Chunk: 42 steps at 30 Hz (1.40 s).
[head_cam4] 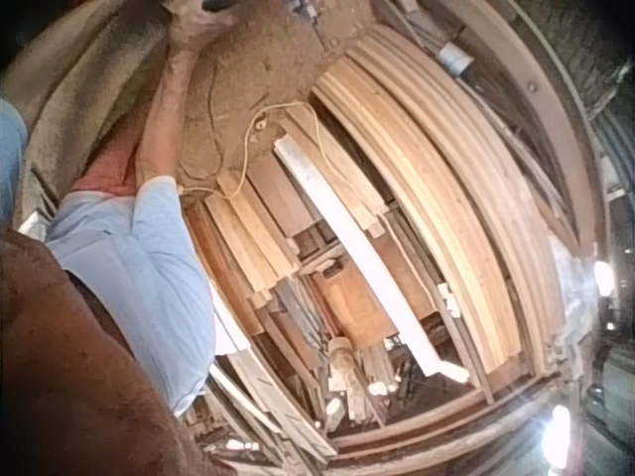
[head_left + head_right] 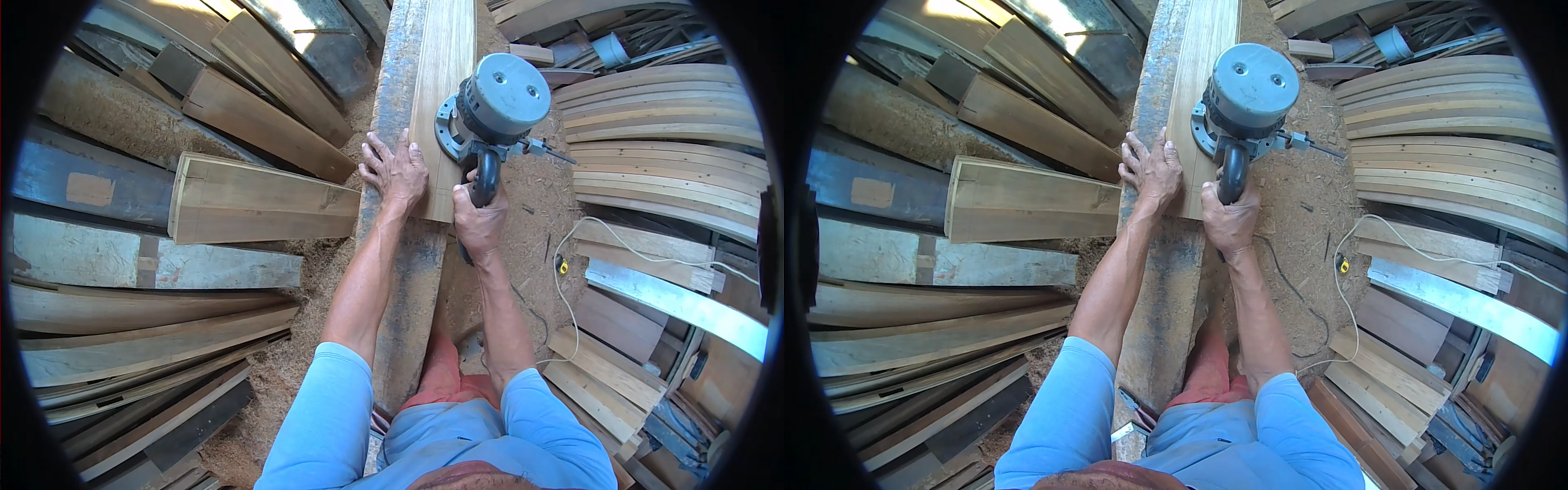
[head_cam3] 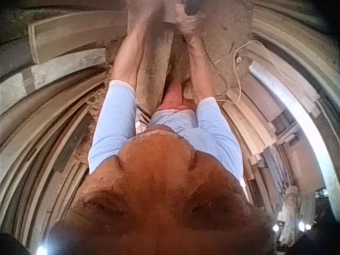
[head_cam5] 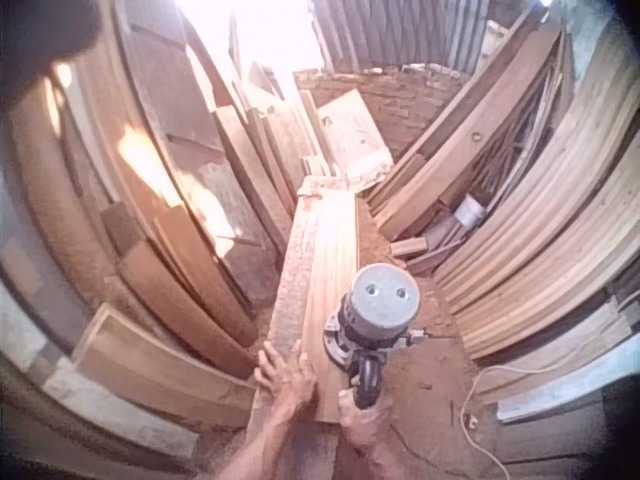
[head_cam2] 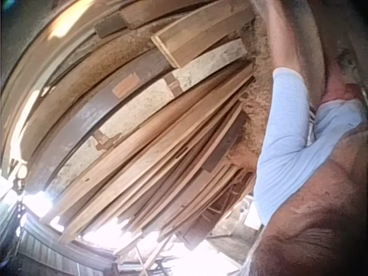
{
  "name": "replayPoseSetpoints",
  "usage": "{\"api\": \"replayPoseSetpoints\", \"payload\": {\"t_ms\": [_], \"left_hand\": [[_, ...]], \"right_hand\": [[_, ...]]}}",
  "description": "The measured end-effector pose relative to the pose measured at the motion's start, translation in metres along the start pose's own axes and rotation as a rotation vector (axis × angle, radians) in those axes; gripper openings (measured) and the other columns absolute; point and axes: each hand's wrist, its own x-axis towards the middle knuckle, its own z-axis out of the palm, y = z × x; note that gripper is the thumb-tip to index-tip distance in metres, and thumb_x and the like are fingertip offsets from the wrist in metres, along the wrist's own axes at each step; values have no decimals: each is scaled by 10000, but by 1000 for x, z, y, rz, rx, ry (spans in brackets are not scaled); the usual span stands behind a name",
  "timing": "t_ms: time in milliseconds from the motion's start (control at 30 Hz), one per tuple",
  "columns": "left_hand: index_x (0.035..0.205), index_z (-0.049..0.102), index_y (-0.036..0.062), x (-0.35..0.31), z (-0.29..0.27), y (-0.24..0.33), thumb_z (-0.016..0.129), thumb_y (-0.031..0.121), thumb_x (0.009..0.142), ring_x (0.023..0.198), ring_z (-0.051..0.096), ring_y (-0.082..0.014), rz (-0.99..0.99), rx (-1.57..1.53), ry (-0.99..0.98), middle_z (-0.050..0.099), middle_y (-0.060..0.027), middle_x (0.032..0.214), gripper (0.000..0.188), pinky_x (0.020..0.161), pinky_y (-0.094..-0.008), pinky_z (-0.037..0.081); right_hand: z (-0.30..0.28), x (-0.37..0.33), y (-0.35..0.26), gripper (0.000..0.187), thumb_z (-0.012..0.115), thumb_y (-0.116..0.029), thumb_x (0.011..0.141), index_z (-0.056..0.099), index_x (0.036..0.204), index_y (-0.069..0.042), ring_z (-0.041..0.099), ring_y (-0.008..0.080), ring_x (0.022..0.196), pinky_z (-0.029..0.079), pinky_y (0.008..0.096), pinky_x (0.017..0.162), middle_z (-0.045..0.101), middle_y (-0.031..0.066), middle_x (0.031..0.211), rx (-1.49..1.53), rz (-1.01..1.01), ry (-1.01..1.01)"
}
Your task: The person selects a wood plank from a stack and places it onto a workbench. They use a handheld power router to shape the edge of the plank, measure the wood with a tape measure, and use a metal file to smooth the surface.
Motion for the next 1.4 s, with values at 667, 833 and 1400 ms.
{"api": "replayPoseSetpoints", "payload": {"t_ms": [667,833,1400], "left_hand": [[1493,509,219,-2,-4,5,396,400,1042,1496,91,-517,20,-4,20,133,-346,1625,498,1154,-694,49],[1489,511,215,-2,-3,3,399,397,1041,1491,98,-525,29,8,28,139,-346,1623,497,1152,-701,58],[1482,516,239,-1,0,4,422,403,1031,1490,122,-513,23,35,30,150,-333,1626,489,1155,-694,70]], "right_hand": [[9,48,11,225,707,-108,802,626,1001,-39,577,115,708,497,309,687,604,13,802,-36,-56,26],[12,59,12,226,699,-111,795,626,994,-32,580,119,708,499,313,690,604,17,802,-25,-62,33],[19,95,15,167,683,-6,844,623,986,-70,527,32,593,422,228,528,559,-58,713,-21,-168,42]]}}
